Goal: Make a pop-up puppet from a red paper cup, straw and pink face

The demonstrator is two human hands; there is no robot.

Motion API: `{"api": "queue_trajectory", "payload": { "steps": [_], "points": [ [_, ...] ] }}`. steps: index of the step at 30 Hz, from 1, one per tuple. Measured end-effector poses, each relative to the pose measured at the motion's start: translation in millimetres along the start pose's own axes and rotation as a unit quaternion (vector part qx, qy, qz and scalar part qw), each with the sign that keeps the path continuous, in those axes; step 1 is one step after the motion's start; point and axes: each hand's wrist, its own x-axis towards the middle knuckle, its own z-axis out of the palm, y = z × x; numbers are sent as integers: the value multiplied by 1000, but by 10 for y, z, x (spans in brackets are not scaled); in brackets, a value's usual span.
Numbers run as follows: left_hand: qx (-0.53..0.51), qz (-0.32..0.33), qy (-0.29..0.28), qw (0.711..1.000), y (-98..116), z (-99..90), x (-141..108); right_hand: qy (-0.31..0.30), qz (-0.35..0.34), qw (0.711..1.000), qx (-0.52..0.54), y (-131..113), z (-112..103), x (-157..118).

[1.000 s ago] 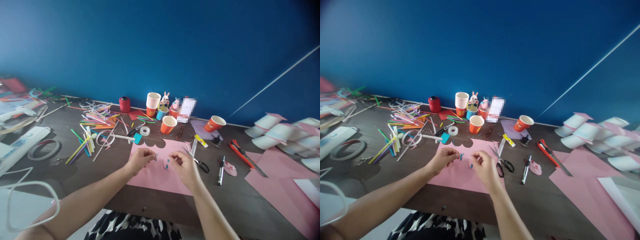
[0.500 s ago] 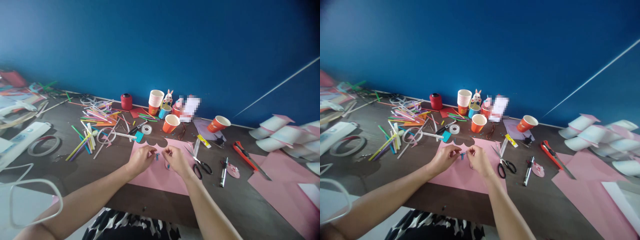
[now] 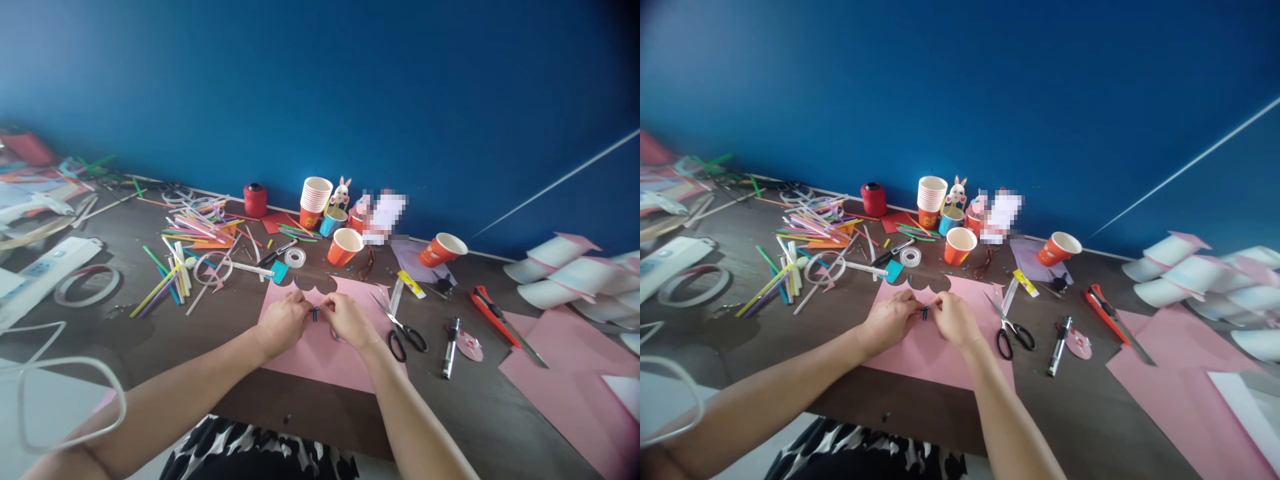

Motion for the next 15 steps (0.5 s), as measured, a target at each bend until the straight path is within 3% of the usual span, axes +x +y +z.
{"api": "queue_trajectory", "payload": {
  "steps": [5, 12, 15],
  "points": [
    [31, -18, -35, 999, 23, -5, -14, -10, 38, 999, 3, -46, -6, 0],
    [144, -6, -76, 987, 80, -6, -58, 16, 39, 999, 7, -30, 18, -5],
    [204, 9, -91, 975, 102, -11, -59, -4, 51, 999, 19, -10, 24, 3]
  ]
}}
